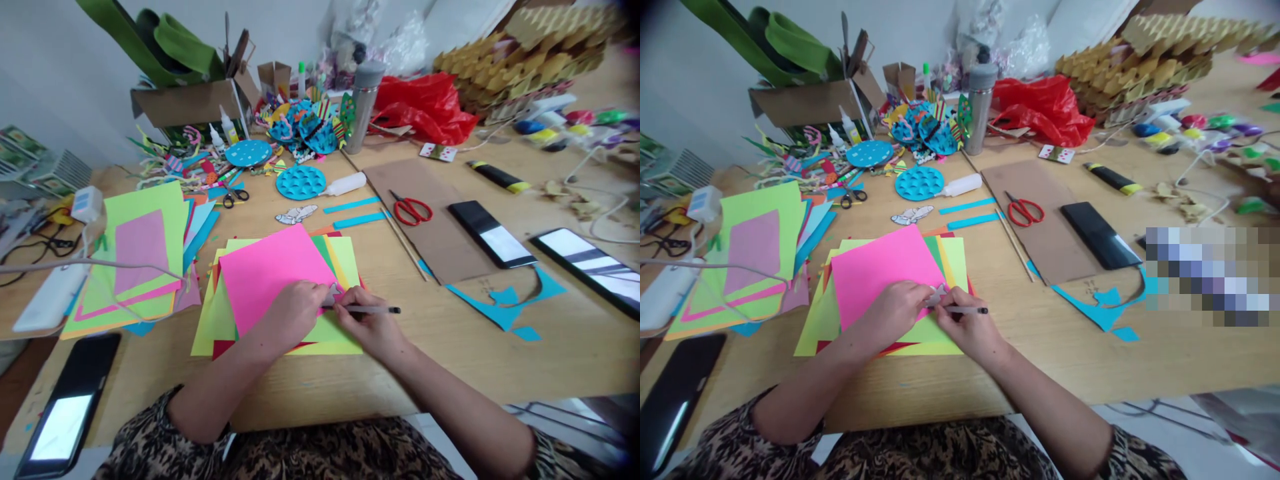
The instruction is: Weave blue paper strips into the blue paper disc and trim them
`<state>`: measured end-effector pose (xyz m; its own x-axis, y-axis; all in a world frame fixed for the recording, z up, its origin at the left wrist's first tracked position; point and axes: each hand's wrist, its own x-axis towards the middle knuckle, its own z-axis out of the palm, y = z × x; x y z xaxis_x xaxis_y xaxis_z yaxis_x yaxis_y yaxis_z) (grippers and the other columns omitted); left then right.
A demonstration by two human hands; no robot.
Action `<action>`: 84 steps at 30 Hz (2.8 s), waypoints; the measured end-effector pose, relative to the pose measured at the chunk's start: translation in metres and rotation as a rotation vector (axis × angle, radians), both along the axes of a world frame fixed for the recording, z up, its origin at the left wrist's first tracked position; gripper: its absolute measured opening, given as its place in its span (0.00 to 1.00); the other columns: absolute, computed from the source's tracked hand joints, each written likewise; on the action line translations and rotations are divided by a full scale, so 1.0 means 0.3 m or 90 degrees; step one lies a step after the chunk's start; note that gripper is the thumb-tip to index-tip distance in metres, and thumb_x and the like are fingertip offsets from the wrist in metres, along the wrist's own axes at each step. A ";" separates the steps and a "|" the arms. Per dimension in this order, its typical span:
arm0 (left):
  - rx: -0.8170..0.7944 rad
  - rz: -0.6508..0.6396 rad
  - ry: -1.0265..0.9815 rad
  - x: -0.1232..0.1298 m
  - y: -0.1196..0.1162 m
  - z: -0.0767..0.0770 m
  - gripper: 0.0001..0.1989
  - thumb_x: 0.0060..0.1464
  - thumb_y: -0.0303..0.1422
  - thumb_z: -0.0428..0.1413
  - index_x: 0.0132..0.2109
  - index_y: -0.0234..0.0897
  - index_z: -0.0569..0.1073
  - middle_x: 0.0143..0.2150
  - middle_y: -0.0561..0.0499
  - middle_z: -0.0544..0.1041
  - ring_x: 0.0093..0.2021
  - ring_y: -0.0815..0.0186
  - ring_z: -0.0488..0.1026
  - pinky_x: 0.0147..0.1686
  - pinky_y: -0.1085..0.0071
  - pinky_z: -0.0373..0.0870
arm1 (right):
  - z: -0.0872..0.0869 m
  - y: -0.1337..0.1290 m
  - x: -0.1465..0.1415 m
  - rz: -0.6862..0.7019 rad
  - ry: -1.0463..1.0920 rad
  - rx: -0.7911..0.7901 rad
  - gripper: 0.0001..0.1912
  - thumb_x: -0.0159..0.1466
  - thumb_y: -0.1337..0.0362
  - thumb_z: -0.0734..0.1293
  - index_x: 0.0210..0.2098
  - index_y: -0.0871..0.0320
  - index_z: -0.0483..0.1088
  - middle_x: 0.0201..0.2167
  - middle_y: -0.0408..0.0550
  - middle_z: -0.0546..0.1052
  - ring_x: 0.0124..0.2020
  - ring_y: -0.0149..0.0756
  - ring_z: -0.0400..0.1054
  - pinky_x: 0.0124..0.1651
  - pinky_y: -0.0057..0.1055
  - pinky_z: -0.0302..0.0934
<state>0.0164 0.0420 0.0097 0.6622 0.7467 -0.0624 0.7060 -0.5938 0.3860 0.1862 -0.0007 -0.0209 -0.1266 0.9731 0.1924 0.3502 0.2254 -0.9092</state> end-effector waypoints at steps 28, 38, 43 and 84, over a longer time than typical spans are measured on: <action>0.078 -0.068 0.018 0.005 -0.047 -0.023 0.11 0.61 0.23 0.46 0.41 0.31 0.72 0.40 0.47 0.71 0.43 0.61 0.66 0.44 0.66 0.67 | 0.004 0.003 0.009 -0.133 -0.014 0.008 0.08 0.58 0.65 0.64 0.23 0.56 0.62 0.17 0.39 0.65 0.18 0.26 0.57 0.20 0.25 0.51; 0.124 -0.106 0.056 0.008 -0.055 -0.007 0.11 0.59 0.23 0.47 0.44 0.30 0.73 0.43 0.44 0.73 0.45 0.60 0.66 0.48 0.64 0.68 | -0.001 0.001 0.008 -0.058 -0.055 -0.003 0.04 0.59 0.66 0.63 0.27 0.57 0.66 0.19 0.40 0.68 0.18 0.26 0.60 0.20 0.24 0.53; 0.169 -0.141 0.108 0.012 -0.062 -0.002 0.12 0.59 0.23 0.46 0.44 0.28 0.73 0.41 0.44 0.73 0.42 0.59 0.67 0.45 0.64 0.69 | -0.005 0.008 0.008 -0.093 -0.045 -0.010 0.07 0.59 0.65 0.64 0.25 0.57 0.65 0.18 0.40 0.68 0.18 0.26 0.59 0.20 0.25 0.52; 0.251 -0.121 0.065 0.022 -0.069 -0.034 0.12 0.59 0.22 0.46 0.43 0.28 0.73 0.36 0.45 0.74 0.37 0.60 0.70 0.35 0.64 0.72 | -0.021 0.023 0.017 -0.152 -0.053 -0.045 0.11 0.61 0.60 0.64 0.25 0.57 0.64 0.18 0.39 0.66 0.18 0.27 0.58 0.21 0.27 0.51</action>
